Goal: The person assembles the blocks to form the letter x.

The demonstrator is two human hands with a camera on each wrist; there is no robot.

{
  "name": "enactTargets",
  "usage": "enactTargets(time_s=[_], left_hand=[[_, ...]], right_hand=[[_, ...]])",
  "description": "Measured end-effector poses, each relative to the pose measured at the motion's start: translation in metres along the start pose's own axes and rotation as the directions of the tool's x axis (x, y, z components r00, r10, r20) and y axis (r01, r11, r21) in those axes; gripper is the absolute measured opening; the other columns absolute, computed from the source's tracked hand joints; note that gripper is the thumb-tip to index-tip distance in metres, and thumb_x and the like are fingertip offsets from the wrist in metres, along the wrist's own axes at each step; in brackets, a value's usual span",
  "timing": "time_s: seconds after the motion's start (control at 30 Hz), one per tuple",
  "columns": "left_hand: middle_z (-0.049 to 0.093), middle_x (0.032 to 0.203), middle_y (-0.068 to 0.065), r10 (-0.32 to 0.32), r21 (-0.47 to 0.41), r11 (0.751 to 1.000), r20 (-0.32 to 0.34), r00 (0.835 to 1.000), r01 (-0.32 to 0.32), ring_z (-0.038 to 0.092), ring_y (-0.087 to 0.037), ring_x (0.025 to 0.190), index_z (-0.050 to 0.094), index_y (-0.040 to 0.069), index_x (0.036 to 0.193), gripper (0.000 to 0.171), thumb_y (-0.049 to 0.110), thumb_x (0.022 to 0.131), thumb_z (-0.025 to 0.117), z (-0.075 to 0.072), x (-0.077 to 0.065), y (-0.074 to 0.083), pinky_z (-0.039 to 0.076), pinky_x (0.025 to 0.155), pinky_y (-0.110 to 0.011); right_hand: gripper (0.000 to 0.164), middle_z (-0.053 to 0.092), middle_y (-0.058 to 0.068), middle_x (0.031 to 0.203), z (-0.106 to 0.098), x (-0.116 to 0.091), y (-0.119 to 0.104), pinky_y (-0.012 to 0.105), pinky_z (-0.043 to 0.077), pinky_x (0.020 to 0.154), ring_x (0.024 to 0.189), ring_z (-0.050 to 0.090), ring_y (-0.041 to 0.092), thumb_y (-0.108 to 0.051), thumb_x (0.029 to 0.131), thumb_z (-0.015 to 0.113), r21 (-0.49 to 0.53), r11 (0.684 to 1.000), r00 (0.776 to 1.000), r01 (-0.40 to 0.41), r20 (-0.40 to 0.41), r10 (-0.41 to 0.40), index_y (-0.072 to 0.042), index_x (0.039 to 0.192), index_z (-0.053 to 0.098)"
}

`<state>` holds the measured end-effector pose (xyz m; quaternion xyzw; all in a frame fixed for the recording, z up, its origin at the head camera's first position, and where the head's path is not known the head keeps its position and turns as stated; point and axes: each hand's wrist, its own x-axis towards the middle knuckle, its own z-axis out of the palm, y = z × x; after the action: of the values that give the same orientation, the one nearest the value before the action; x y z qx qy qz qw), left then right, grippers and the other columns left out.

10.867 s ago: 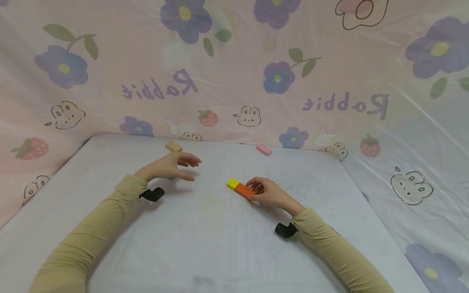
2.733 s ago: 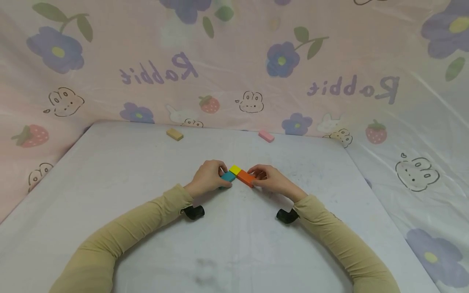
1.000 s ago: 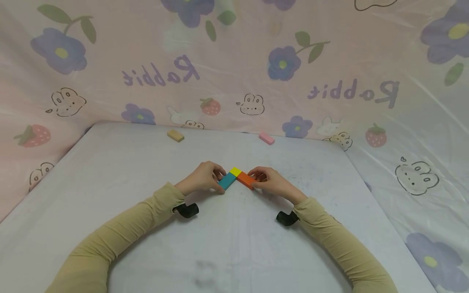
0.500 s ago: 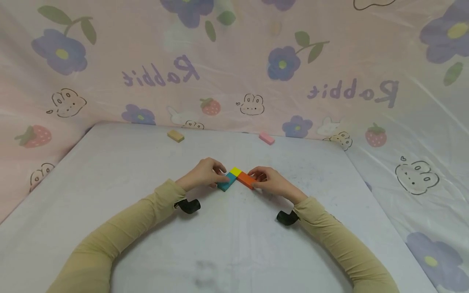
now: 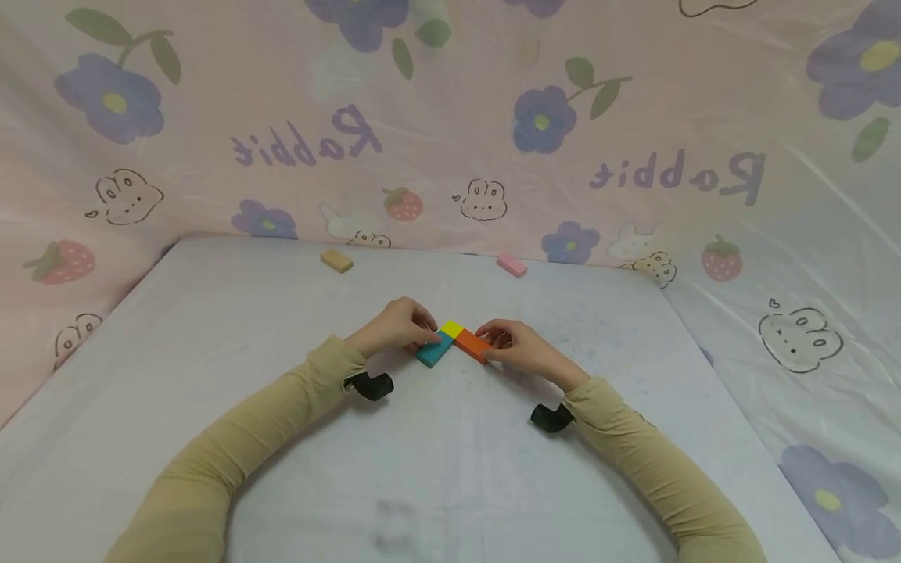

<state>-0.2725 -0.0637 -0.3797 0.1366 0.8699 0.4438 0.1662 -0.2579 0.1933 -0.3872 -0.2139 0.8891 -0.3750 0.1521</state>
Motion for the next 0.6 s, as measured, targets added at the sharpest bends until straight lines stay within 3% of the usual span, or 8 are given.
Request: enactTargets(time_s=[0.6], left_hand=[[0.064, 0.085, -0.008, -0.002, -0.051, 0.999, 0.001, 1.000, 0.002, 0.058, -0.017, 0.073, 0.070, 0.000, 0.095, 0.020, 0.008, 0.079, 0.078, 0.0001, 0.0023, -0.0045, 0.054, 0.063, -0.026]], right_hand=[[0.031, 0.060, 0.008, 0.106, -0.0044, 0.0001, -0.0002, 0.035, 0.048, 0.079, 0.096, 0.057, 0.024, -0.016, 0.092, 0.064, 0.004, 1.000, 1.000, 0.018, -0.010, -0.018, -0.007, 0.121, 0.061]])
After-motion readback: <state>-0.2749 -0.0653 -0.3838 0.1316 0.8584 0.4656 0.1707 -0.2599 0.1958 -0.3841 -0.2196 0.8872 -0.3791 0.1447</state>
